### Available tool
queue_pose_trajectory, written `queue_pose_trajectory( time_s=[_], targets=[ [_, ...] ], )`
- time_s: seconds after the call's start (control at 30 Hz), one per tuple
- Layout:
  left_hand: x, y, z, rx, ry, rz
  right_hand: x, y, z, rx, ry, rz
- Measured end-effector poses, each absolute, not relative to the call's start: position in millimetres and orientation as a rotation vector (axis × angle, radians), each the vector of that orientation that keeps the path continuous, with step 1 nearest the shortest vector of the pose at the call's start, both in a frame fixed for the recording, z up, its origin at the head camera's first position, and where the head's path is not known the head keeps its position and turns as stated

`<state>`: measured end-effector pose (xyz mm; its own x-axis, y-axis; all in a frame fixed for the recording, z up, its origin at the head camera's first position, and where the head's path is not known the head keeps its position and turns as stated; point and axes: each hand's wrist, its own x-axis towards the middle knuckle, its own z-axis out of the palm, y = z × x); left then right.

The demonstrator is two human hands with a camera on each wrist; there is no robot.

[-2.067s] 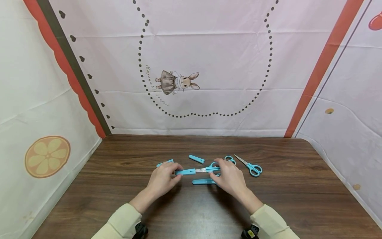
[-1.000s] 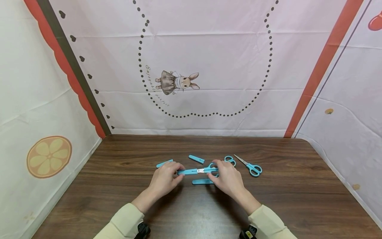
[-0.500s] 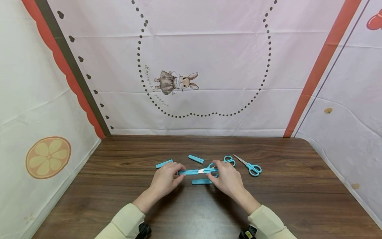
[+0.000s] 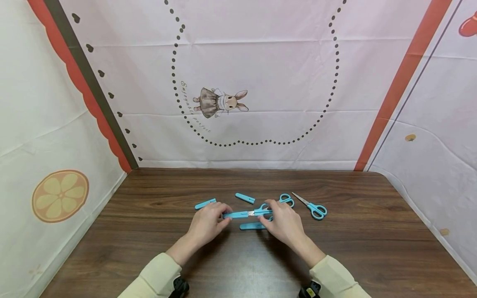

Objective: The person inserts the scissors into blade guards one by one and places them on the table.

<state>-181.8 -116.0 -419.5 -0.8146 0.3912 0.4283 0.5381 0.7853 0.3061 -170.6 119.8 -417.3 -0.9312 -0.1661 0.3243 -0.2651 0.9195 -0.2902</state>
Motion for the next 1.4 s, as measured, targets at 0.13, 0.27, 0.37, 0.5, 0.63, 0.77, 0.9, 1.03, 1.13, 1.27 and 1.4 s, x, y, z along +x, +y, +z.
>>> queue_pose_trajectory(
  time_s=[0.13,0.27,0.37,0.5,0.63,0.77,0.9,1.03,1.13,1.27,1.4],
  targets=[
    [-182.3,-115.6,-418.7,-0.698,-2.653,-0.567,-171.3,119.6,-416.6,0.319,-2.785,0.483],
    [-182.5,-115.7,-418.0,-0.692,-2.664,-0.559,-171.3,119.1,-415.9,0.317,-2.787,0.486],
    [-182.2,-116.2,-417.1,-0.692,-2.666,-0.573,-171.0,118.5,-415.6,0.318,-2.785,0.486],
    [-182.1,-117.6,-416.9,-0.697,-2.654,-0.595,-171.4,118.1,-415.2,0.313,-2.778,0.485],
    [-182.6,-118.9,-417.7,-0.701,-2.634,-0.594,-171.5,117.8,-415.1,0.303,-2.776,0.484],
    [-182.4,-119.4,-417.7,-0.691,-2.619,-0.573,-171.3,117.9,-415.9,0.307,-2.765,0.482],
    [-181.6,-119.3,-417.5,-0.683,-2.616,-0.561,-171.2,118.5,-417.0,0.317,-2.748,0.474],
    [-181.1,-119.1,-417.4,-0.684,-2.617,-0.566,-171.0,119.2,-417.4,0.314,-2.739,0.470],
    [-181.2,-118.9,-418.1,-0.681,-2.619,-0.567,-170.8,119.4,-417.8,0.306,-2.743,0.477],
    [-181.6,-118.3,-418.5,-0.664,-2.623,-0.566,-170.8,119.4,-418.4,0.288,-2.753,0.497],
    [-181.7,-117.3,-418.2,-0.652,-2.632,-0.564,-171.2,119.5,-417.9,0.260,-2.761,0.515]
  ],
)
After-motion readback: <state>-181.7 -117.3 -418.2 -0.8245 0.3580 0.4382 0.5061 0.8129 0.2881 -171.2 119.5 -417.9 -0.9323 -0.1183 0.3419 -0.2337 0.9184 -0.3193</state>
